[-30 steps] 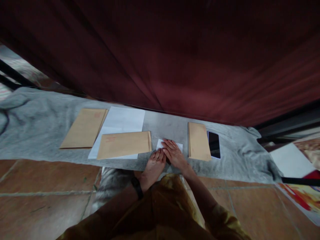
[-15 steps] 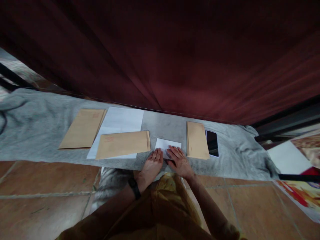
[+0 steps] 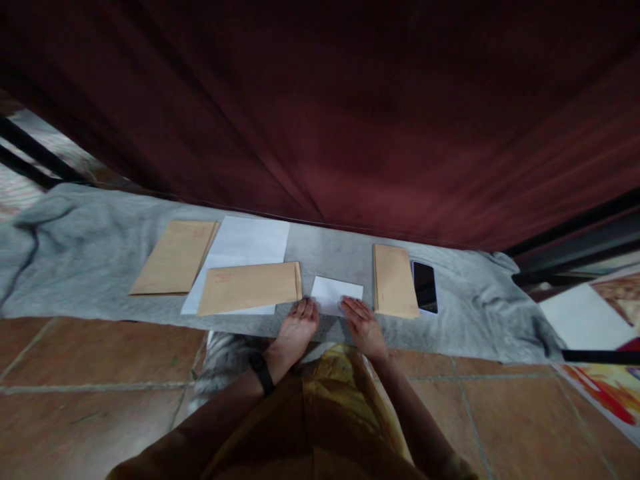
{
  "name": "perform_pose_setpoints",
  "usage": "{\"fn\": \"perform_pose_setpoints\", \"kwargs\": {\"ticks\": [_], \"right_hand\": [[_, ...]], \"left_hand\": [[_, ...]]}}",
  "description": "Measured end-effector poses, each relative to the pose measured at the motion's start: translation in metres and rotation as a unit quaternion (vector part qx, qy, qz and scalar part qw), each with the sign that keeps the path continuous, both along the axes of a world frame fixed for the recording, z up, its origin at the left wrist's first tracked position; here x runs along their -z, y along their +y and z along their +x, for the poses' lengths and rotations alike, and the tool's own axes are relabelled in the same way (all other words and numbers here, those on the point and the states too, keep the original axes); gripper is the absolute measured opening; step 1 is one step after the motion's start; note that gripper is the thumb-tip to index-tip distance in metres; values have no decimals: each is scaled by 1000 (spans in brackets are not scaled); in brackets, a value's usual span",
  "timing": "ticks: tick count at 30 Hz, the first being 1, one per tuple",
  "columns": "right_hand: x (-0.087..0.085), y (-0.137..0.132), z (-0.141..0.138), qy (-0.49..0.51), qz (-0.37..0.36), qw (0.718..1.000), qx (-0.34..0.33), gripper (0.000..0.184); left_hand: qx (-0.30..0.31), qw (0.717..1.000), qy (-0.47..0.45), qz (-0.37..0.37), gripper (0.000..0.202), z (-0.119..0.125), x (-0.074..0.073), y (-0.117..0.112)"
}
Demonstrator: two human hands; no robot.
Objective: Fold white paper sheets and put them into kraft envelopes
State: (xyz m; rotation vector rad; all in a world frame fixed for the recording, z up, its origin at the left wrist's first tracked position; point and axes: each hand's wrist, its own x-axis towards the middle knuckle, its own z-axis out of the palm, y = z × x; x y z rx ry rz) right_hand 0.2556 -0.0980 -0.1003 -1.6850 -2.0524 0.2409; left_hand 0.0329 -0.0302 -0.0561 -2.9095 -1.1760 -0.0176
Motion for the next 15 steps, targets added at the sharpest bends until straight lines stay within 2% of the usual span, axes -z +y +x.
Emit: {"fn": "perform_pose_setpoints", "kwargs": {"ticks": [5,7,10,15], "right_hand": [[1,1,0,-5,5,1000,-2,55],[1,1,0,-4,9,1000,-1,55],[1,0,0,-4,8,1000,0,54],[1,-1,0,-7,1,1000,-3,51]], "left_hand": [[12,997,-66,27,54,12,1,4],[24,996,-81,29,55,24,6,12],[12,995,-102,16,53,39,17,23],[-11,992,-124,2,54,42,27,23]]}}
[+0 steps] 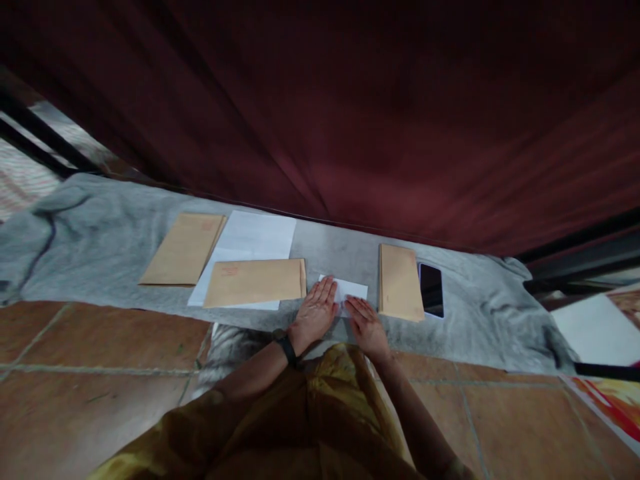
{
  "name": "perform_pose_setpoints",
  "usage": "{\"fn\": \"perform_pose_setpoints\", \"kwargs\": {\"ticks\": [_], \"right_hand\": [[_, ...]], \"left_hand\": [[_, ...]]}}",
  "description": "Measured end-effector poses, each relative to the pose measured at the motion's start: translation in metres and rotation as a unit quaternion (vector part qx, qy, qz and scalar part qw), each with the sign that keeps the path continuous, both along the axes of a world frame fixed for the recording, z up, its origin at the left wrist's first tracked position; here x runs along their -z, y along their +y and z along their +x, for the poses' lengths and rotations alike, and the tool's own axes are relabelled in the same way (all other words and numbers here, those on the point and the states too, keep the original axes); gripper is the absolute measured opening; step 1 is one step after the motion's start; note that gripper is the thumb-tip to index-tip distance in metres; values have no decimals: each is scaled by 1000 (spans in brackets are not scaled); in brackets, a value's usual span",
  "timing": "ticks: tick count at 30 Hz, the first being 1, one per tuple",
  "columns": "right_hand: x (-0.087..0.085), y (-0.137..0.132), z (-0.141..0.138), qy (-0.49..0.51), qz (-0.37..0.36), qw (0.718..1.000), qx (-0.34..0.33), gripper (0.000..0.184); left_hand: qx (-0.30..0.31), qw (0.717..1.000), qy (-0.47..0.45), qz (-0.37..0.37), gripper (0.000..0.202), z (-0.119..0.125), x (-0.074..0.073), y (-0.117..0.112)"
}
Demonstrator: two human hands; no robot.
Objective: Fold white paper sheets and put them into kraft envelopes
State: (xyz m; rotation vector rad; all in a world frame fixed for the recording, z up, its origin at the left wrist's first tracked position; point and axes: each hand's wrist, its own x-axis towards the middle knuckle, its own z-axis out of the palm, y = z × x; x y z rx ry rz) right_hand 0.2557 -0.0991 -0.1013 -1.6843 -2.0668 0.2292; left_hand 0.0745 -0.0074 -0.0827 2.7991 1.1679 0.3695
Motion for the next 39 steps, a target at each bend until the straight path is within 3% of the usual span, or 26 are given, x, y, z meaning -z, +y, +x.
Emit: {"fn": "perform_pose_setpoints", "kwargs": {"ticks": [8,14,22,30,39], "right_hand": [[1,-2,3,19,-5,1000,-10,51],[3,-2,7,41,-3,999,-14,51],[9,-3,10,94,25,995,-12,50],[5,-5,10,169,26,985,29,42],[-7,-7,3,216,5,972,92,38]], "left_hand": [[27,999,35,-11,71,-20,-9,-13],[25,992,126,-3,59,-11,-12,-20],[41,985,166,33,52,-15,-16,-25],[35,987,145,-56,49,-22,-34,-17],[24,989,117,-91,40,-37,-57,-3]]}}
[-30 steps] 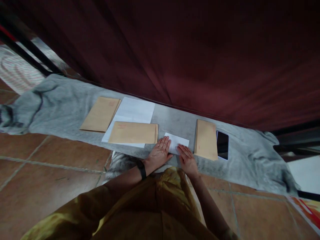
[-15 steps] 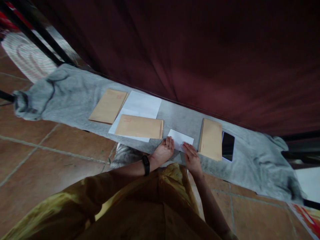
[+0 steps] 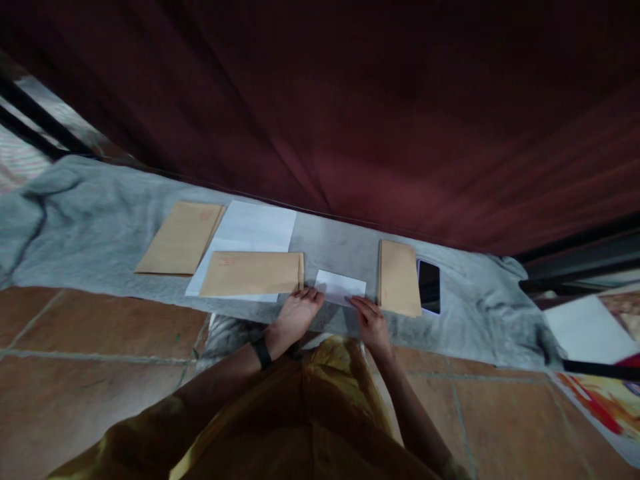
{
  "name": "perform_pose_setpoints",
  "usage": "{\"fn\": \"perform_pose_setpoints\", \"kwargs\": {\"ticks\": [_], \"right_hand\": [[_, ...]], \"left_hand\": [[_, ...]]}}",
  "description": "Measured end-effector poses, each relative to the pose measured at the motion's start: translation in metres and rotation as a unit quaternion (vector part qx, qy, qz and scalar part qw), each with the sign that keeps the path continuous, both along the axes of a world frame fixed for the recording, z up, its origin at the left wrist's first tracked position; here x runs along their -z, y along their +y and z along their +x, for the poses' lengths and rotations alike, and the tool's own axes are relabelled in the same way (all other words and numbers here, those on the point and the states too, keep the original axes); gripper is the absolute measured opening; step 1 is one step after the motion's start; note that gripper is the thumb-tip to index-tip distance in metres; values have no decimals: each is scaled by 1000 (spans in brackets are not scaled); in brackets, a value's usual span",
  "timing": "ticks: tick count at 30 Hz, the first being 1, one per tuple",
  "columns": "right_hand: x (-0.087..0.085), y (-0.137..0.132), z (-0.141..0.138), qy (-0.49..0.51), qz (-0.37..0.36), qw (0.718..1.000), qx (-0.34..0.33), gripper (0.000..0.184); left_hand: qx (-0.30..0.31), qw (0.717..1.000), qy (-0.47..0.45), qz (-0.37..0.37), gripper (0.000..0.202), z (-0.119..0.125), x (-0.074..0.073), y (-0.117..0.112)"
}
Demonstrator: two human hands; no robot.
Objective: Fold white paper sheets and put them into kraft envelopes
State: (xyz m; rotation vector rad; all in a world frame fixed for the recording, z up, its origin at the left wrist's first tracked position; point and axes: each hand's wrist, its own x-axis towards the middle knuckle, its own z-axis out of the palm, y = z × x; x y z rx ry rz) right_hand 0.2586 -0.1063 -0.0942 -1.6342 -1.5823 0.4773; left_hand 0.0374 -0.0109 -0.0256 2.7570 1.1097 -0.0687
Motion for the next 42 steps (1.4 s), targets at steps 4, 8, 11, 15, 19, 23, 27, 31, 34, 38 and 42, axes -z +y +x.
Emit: {"fn": "perform_pose_setpoints", "kwargs": {"ticks": [4,8,11,15,19,23,27,31,34,38,42], "right_hand": [[-5,-3,0,44,-8,999,22,34],[-5,-5,1,102,-6,992,76,32],[-5,-5,-2,188,-13,975,118,27],[-12,-1,-9,417,-48,889,185,24],[-24,5,-12,571,-71,786,228,37],[-29,8,-15,568,-161,780,210,39],[-29,9,-20,537,-189,802,181,38],[-27,14,-20,516,-168,821,178,40],[-23,19,-19,500,-163,829,189,42],[-19,22,-18,501,-165,825,202,43],[-18,23,-18,489,-176,830,201,46]], "left_hand": [[-55,993,-77,-70,41,-8,7,-4],[-112,968,-201,-98,32,-17,28,-8],[-142,937,-304,-97,28,-20,43,-10],[-136,916,-368,-82,26,-20,51,-15],[-110,925,-361,-48,27,-18,53,-21],[-70,943,-325,-29,32,-19,50,-27],[-43,965,-259,-16,37,-29,35,-25],[-83,983,-162,31,83,-49,17,0],[-153,984,-87,13,113,-65,9,33],[-142,986,6,-88,123,-81,3,78],[-121,984,46,-120,127,-86,-2,99]]}}
